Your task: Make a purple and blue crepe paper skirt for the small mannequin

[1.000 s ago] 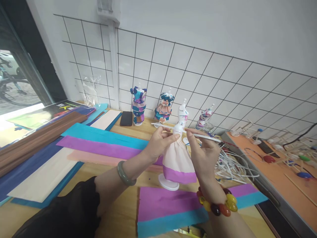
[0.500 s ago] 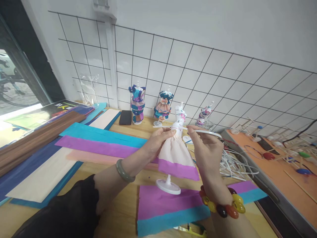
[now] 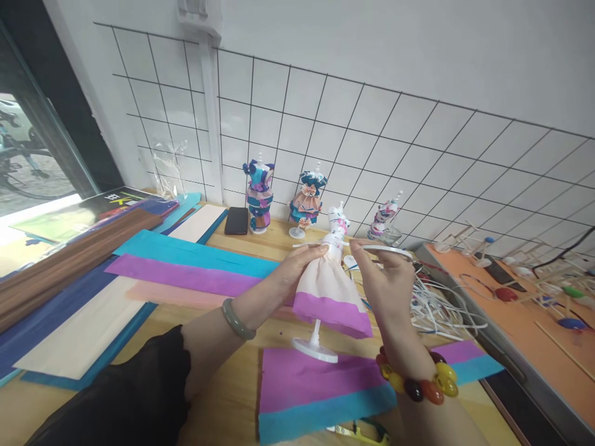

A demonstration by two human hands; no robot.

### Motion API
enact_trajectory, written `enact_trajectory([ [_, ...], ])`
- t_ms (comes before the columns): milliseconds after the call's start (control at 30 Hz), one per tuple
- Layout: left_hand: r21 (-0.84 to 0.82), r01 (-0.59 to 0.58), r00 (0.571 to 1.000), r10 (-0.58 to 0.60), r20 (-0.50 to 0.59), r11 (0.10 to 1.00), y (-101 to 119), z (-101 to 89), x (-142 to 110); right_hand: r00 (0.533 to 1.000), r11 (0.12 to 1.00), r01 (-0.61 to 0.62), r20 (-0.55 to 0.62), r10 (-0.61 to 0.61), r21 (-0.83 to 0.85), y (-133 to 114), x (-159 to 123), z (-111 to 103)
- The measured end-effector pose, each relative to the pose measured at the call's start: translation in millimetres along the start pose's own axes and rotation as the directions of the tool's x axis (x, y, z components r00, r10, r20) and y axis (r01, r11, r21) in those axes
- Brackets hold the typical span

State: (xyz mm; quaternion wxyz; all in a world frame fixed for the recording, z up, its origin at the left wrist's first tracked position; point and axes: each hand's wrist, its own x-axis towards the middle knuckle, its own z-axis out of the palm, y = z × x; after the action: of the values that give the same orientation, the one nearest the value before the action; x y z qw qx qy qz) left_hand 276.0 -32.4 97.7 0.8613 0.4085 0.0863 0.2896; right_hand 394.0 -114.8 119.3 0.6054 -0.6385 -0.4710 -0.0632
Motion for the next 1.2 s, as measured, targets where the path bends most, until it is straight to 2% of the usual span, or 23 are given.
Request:
enact_trajectory([
  [133, 0.015, 0.011, 1.0, -0.011, 0.014, 1.0, 0, -1.2, 1, 0.99, 0.987, -0.141, 0.035, 0.139, 0.079, 10, 1, 4],
  [433, -0.04, -0.026, 0.998, 0.028, 0.062, 0.999, -5, -7.6, 3, 0.977, 0.964, -0.204, 0.105, 0.187, 0.174, 14, 3, 4],
  [667, -0.069, -0.035, 0.995, 0.041, 0.093, 0.997, -10, -16.3, 5, 0.977, 0.965, -0.198, 0.119, 0.179, 0.17, 5, 1, 5],
  [1033, -0.083, -0.03, 0.991, 0.041, 0.127, 0.996, -11, -21.7, 7, 0.96, 0.941, -0.227, 0.222, 0.172, 0.25, 12, 3, 7],
  [1200, -0.085, -0.045, 0.982, 0.06, 0.177, 0.995, -10, -23.2, 7, 0.957, 0.933, -0.223, 0.243, 0.156, 0.283, 8, 3, 7],
])
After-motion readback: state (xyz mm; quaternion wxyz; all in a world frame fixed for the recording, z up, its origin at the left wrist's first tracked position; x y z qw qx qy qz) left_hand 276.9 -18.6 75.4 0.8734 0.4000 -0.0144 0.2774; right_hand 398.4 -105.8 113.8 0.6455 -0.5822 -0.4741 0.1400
